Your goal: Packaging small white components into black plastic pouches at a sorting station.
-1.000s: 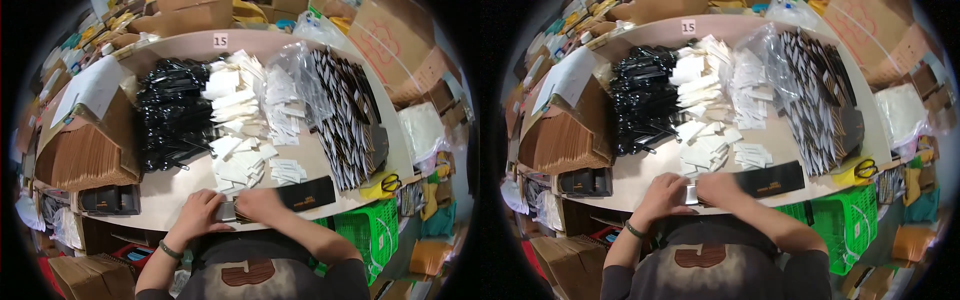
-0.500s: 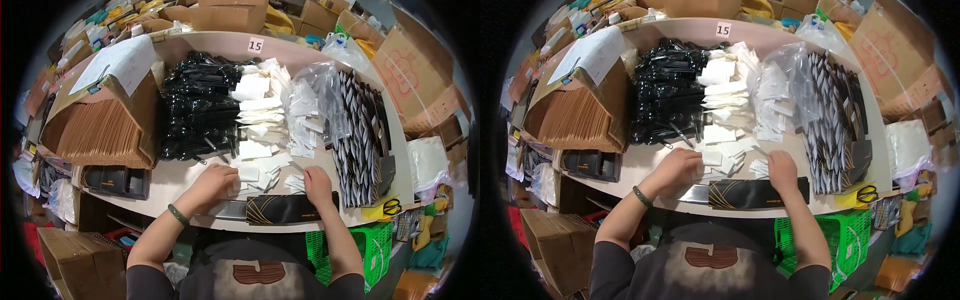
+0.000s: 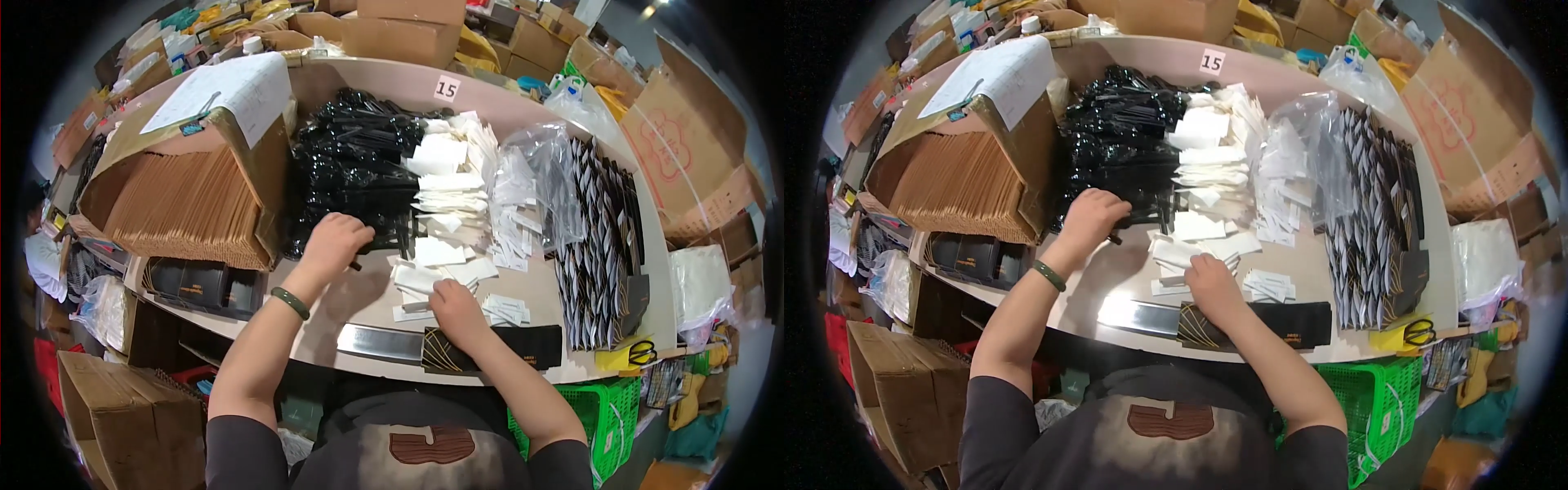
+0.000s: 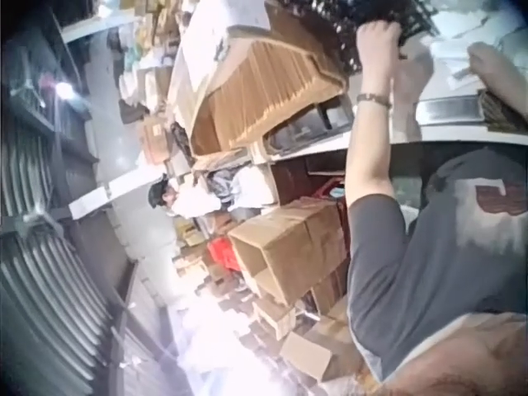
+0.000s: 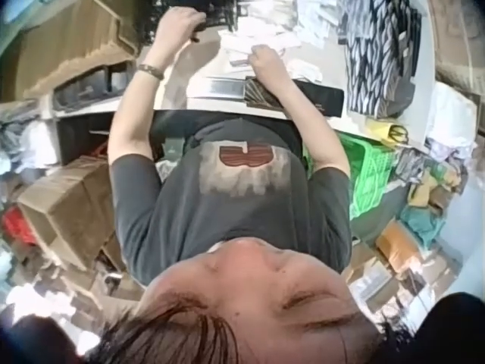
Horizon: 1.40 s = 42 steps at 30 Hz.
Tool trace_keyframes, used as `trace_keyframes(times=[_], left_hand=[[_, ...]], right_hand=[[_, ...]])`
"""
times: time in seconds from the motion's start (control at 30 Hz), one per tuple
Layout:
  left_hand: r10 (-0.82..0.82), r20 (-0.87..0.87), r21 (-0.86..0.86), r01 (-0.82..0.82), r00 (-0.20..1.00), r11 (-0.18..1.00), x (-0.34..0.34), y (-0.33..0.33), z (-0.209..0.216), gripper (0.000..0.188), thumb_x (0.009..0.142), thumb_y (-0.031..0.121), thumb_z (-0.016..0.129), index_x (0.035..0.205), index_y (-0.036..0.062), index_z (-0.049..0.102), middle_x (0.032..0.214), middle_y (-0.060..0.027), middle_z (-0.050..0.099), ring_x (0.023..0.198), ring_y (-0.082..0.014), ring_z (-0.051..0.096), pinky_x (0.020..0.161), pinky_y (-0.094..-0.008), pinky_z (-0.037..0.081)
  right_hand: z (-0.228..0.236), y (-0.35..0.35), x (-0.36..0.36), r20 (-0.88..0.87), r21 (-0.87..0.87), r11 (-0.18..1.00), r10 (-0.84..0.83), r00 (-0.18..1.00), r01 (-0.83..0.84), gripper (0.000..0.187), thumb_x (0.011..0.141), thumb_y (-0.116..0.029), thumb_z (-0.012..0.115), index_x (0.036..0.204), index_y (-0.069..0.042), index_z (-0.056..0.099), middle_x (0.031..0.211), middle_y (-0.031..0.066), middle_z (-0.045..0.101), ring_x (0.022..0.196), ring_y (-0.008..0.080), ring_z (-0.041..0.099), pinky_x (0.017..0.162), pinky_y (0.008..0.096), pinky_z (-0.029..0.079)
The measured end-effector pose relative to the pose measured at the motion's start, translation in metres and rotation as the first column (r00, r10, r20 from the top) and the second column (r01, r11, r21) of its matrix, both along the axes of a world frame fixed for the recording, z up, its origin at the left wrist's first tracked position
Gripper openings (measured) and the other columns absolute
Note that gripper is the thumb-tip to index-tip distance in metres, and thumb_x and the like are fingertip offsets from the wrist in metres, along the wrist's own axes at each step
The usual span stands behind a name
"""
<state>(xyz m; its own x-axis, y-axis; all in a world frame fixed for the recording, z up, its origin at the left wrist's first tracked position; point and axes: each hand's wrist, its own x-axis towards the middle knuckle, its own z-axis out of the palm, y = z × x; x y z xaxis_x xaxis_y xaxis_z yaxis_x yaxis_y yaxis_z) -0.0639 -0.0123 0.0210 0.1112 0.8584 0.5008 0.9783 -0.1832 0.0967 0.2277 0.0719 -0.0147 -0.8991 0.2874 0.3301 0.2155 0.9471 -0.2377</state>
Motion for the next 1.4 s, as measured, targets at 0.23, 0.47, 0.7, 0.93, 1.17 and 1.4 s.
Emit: trace_keyframes(times=[0.23, 0.47, 0.7, 0.93, 1.17, 1.4], left_hand=[[0.226, 0.451, -0.008, -0.249, 0.863, 0.968, 0.048, -0.029, 0.012, 0.013, 0.092, 0.012, 0.068, 0.103, 0.0054, 0.069, 0.085, -0.0123, 0.064, 0.074, -0.0317, 0.064, 0.064, -0.0372, 0.051], [0.36, 0.722, -0.103, -0.422, 0.591, 0.901, 0.061, -0.113, -0.029, 0.017, 0.096, 0.009, 0.064, 0.11, -0.0011, 0.067, 0.084, -0.0097, 0.066, 0.071, -0.0174, 0.062, 0.065, -0.0296, 0.049], [0.497, 0.74, -0.259, -0.49, 0.453, 0.832, 0.066, -0.178, -0.042, 0.02, 0.101, 0.013, 0.058, 0.113, -0.0015, 0.065, 0.087, -0.0037, 0.061, 0.075, -0.0124, 0.055, 0.07, -0.0245, 0.046], [0.408, 0.786, -0.264, -0.345, 0.465, 0.901, 0.1, -0.158, -0.02, 0.014, 0.1, 0.01, 0.056, 0.108, 0.0013, 0.063, 0.086, -0.0133, 0.062, 0.073, -0.0222, 0.06, 0.068, -0.0299, 0.048], [0.033, 0.575, 0.004, -0.043, 0.818, 0.999, 0.115, -0.124, -0.018, 0.009, 0.085, 0.0, 0.062, 0.093, 0.0035, 0.062, 0.087, -0.013, 0.062, 0.08, -0.0336, 0.061, 0.071, -0.0411, 0.049], [0.097, 0.227, -0.15, -0.063, 0.969, 0.987, 0.074, -0.111, -0.015, 0.013, 0.078, 0.008, 0.066, 0.09, 0.007, 0.068, 0.094, -0.0117, 0.068, 0.086, -0.0301, 0.065, 0.075, -0.0396, 0.051]], right_hand=[[0.012, 0.029, -0.018, -0.086, -0.076, 0.991, -0.114, 0.99, 0.107, 0.009, 0.083, -0.01, 0.067, 0.087, -0.006, 0.06, 0.083, 0.0121, 0.061, 0.079, 0.0348, 0.063, 0.069, 0.0445, 0.052], [0.034, 0.015, -0.021, 0.103, -0.153, 0.981, -0.106, 0.989, 0.121, 0.011, 0.087, -0.015, 0.062, 0.085, -0.005, 0.059, 0.085, 0.0141, 0.062, 0.082, 0.0365, 0.065, 0.071, 0.0459, 0.053], [0.034, -0.048, -0.015, 0.425, -0.295, 0.946, 0.254, 0.869, -0.132, 0.015, 0.093, -0.02, 0.061, 0.097, -0.007, 0.054, 0.089, 0.0157, 0.066, 0.084, 0.0379, 0.065, 0.07, 0.0458, 0.052], [0.034, -0.074, -0.03, 0.474, -0.369, 0.928, 0.14, 0.869, 0.052, 0.023, 0.096, -0.031, 0.061, 0.097, -0.009, 0.057, 0.077, 0.0107, 0.063, 0.07, 0.0379, 0.065, 0.064, 0.0463, 0.052], [0.051, -0.072, 0.009, 0.019, -0.122, 0.974, -0.189, 0.982, 0.19, 0.024, 0.079, -0.02, 0.074, 0.093, -0.006, 0.061, 0.083, 0.0092, 0.058, 0.08, 0.0304, 0.06, 0.066, 0.0426, 0.049], [-0.025, -0.077, 0.028, -0.065, -0.06, 0.96, 0.268, 0.961, -0.272, 0.047, 0.088, -0.014, 0.06, 0.132, 0.003, 0.056, 0.138, 0.021, 0.055, 0.132, 0.0349, 0.051, 0.112, 0.0537, 0.037]])
